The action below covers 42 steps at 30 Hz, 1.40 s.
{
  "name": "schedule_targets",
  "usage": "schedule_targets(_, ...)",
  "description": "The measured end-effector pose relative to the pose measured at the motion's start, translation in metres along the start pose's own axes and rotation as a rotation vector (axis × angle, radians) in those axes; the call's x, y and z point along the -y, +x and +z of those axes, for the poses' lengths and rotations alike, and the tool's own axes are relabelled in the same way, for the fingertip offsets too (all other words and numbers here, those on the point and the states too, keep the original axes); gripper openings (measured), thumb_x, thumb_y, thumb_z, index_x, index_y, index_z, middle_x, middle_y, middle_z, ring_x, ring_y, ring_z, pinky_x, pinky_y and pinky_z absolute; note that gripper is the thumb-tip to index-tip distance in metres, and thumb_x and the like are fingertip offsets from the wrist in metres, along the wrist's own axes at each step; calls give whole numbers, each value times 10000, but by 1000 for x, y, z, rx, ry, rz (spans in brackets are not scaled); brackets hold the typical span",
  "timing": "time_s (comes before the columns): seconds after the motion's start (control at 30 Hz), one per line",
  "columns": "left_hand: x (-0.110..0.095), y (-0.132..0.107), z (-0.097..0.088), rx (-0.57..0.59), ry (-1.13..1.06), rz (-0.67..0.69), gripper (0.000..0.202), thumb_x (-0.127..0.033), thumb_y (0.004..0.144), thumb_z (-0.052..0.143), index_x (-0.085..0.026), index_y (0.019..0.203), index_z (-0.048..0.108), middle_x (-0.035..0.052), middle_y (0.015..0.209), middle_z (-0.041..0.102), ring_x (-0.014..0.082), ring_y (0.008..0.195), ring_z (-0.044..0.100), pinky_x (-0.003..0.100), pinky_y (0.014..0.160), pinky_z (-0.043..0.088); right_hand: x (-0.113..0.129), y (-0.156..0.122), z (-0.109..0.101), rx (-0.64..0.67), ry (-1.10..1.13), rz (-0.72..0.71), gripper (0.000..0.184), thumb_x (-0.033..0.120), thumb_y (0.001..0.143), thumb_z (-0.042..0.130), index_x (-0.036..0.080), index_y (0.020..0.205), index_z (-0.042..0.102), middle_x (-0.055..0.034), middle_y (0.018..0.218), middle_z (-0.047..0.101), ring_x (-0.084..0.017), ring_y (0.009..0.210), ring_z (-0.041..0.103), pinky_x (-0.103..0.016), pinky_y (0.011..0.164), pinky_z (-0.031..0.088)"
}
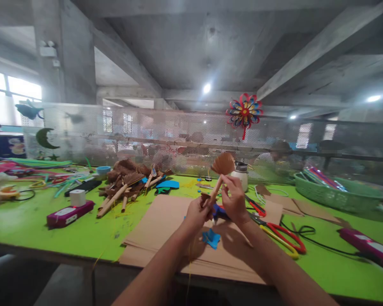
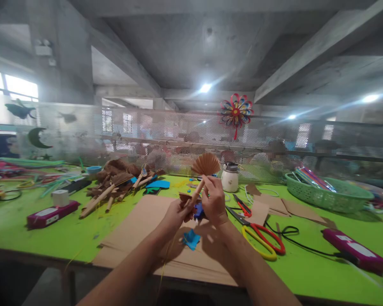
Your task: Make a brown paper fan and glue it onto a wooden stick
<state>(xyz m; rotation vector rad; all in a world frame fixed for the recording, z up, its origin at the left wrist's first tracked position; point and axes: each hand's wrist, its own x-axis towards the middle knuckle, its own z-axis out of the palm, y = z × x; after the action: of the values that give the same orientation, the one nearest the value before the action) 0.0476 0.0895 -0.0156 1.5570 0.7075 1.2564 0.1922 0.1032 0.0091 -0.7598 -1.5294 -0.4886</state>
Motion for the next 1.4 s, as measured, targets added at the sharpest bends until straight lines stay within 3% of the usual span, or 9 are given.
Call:
schedule_targets(0.07,0,0,-1,10,-73,-38,358,-476,705,623,-127,694,547,-3,563,525,67,437,421,206,430,262,2,1,-1,-71,51,87,390,79,792,425,176,1137,579,-98,1007,568,-208,936,536,-379,813,482)
schedule_targets(0.2,-2,1,-3,39,-240,-100,367,-466,699,652,-113,706,556,30,632,564,64,475,440,195,442,271,0,0,-5,-164,107,279,244,170,793,469,157,973,633,-82,909,595,-191,803,567,-328,672,509)
schedule_targets(0.37,-5,-2,0,61,-411,-145,331,-421,676,696,-125,751,567,38,682,575,77,534,478,181,464,331,-1,-6,-3,-80,238,521,235,296,792,504,138,890,647,-72,805,632,-171,682,576,-285,583,487)
schedule_targets(0.7,-7,-5,-1,80,-480,-205,243,-333,749,653,-111,767,557,26,687,533,71,554,482,170,477,365,-13,-5,-6,-85,124,528,362,457,791,538,148,619,617,-42,646,598,-165,654,523,-298,682,433)
schedule_targets(0.87,-9,-7,1,128,-495,-220,229,-327,763,638,-127,736,530,19,675,515,78,575,487,177,500,381,-28,2,-7,-104,399,735,409,518,707,607,119,768,676,-53,687,652,-172,666,564,-288,651,457)
schedule_targets(0.97,-11,-9,3,134,-468,-221,235,-330,757,644,-136,725,516,12,669,508,80,581,487,192,535,405,-30,3,-9,-150,551,847,361,470,665,656,117,734,688,-47,664,663,-166,626,577,-286,632,466)
schedule_targets(1.07,-12,-9,3,129,-423,-233,237,-331,752,647,-144,736,502,3,665,508,72,565,479,183,526,395,-27,3,-10,-88,547,802,308,429,651,677,124,688,702,-36,641,667,-167,617,586,-284,631,461)
schedule_targets(1.4,-15,-9,4,106,-374,-209,299,-380,738,649,-163,742,444,-25,647,480,44,476,398,161,405,276,-23,1,-15,138,286,446,272,353,740,588,168,572,695,-39,638,638,-170,649,576,-283,636,447)
